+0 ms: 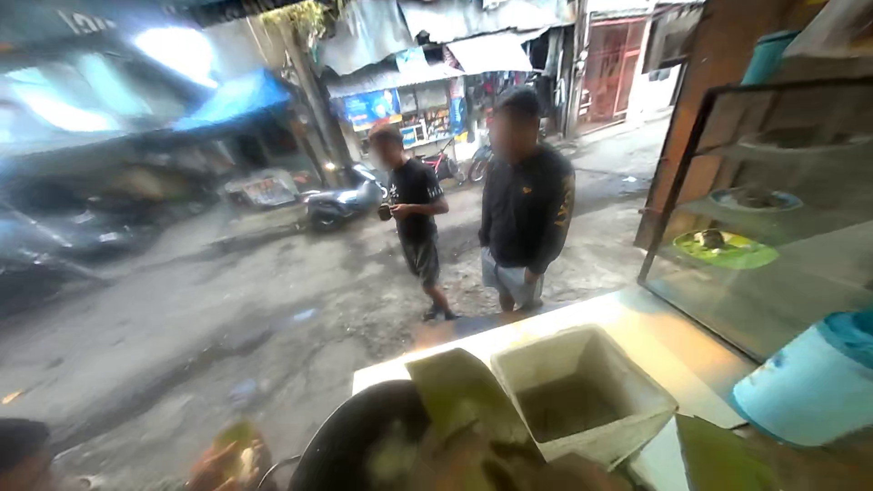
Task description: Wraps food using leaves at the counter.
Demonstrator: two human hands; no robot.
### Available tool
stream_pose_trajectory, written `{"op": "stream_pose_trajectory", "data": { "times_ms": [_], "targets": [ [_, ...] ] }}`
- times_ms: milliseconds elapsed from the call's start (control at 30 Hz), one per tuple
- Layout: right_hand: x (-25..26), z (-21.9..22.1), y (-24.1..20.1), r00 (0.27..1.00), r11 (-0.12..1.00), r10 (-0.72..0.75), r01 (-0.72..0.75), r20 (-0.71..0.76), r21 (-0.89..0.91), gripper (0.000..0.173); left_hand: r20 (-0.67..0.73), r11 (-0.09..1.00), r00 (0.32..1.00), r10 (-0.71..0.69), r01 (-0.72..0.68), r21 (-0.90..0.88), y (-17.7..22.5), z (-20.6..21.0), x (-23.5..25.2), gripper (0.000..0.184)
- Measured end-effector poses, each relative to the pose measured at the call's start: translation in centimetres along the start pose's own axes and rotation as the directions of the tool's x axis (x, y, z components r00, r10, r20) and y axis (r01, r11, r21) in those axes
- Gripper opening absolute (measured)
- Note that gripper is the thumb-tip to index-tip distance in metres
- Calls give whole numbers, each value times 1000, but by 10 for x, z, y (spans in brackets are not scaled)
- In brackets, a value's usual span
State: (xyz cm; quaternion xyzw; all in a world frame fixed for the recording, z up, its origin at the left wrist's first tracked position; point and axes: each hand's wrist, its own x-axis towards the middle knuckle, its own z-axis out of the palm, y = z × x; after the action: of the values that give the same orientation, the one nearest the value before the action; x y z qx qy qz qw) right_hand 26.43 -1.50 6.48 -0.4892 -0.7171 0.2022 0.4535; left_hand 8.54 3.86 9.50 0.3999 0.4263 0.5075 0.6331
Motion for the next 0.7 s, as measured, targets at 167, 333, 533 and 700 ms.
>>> {"op": "stream_pose_trajectory", "data": {
  "times_ms": [167,333,533,700],
  "targets": [
    [20,-30,7,947,824,320,-292,27,486,34,379,997,925,33,-58,55,4,-20,5,24],
    [25,-28,15,923,666,358,-359,142,654,43,454,980,891,8,-97,174,3,-18,9,22],
    [23,-29,25,923,665,354,-363,152,652,47,456,955,890,16,-149,257,2,-17,19,23],
    [23,-31,27,918,716,388,-358,85,599,53,480,903,876,36,-234,359,8,-14,21,16]
  ]
}}
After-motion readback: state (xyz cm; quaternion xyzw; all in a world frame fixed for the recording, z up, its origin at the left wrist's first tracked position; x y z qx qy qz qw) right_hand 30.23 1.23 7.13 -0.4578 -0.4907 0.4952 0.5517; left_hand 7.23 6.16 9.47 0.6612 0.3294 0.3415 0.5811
